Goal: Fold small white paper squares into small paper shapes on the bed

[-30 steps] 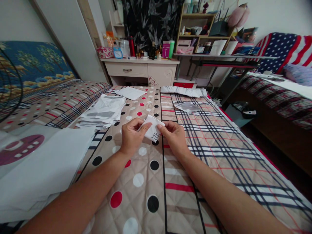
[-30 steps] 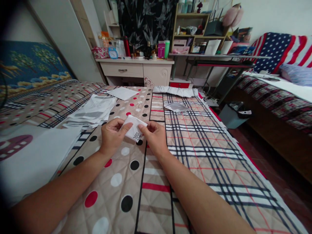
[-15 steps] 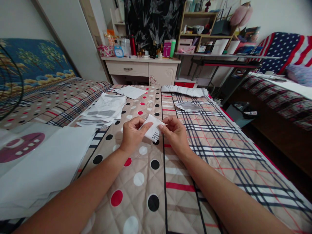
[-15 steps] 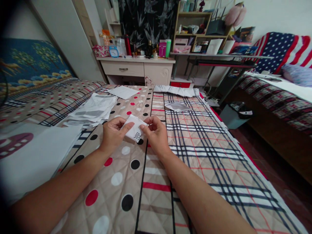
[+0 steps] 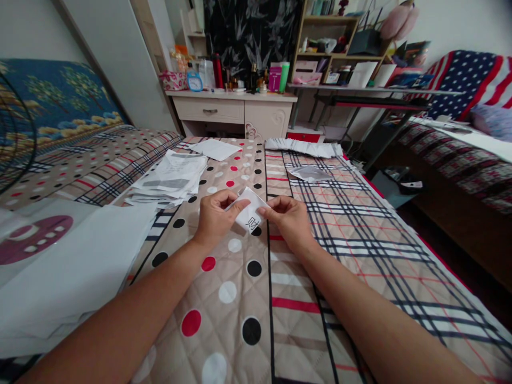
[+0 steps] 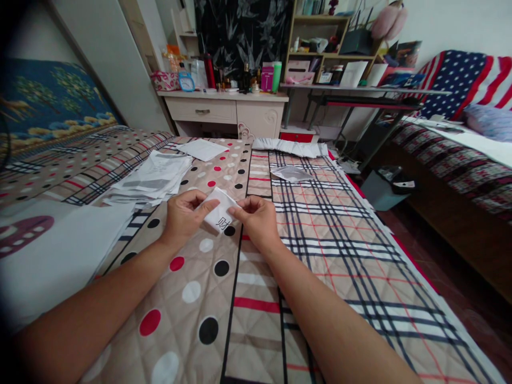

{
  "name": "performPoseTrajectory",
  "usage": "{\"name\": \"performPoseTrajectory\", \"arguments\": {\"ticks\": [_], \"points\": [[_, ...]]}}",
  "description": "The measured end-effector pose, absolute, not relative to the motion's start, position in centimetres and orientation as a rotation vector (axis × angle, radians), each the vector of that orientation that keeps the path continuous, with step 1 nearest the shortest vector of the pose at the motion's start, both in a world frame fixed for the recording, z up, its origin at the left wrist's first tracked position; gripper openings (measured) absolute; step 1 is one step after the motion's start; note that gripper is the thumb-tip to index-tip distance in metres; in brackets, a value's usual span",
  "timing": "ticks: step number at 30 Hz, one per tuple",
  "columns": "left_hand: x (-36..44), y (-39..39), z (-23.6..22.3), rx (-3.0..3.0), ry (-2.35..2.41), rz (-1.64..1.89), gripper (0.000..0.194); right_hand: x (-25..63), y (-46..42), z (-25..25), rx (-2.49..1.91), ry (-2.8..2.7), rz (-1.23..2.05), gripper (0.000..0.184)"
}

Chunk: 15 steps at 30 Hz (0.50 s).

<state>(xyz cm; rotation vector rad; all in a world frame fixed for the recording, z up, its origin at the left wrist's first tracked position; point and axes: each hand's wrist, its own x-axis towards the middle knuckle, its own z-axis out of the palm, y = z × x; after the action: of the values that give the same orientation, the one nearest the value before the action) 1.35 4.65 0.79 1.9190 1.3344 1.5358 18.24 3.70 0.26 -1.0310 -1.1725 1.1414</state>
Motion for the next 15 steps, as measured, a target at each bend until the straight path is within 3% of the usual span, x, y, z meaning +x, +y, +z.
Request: {"name": "performPoseTrajectory", "arguments": {"ticks": [9,15], "points": [[1.43,4.94,0.68,1.815,1.248,1.459,0.025,18.84,3.84,0.57,-0.981,-1.164,1.227,0.035],[1.47,5.30,0.30,1.681,1.082,1.169,0.024,18.87,3.91,0.29,-1.027,-1.314,1.319,0.032]]}}
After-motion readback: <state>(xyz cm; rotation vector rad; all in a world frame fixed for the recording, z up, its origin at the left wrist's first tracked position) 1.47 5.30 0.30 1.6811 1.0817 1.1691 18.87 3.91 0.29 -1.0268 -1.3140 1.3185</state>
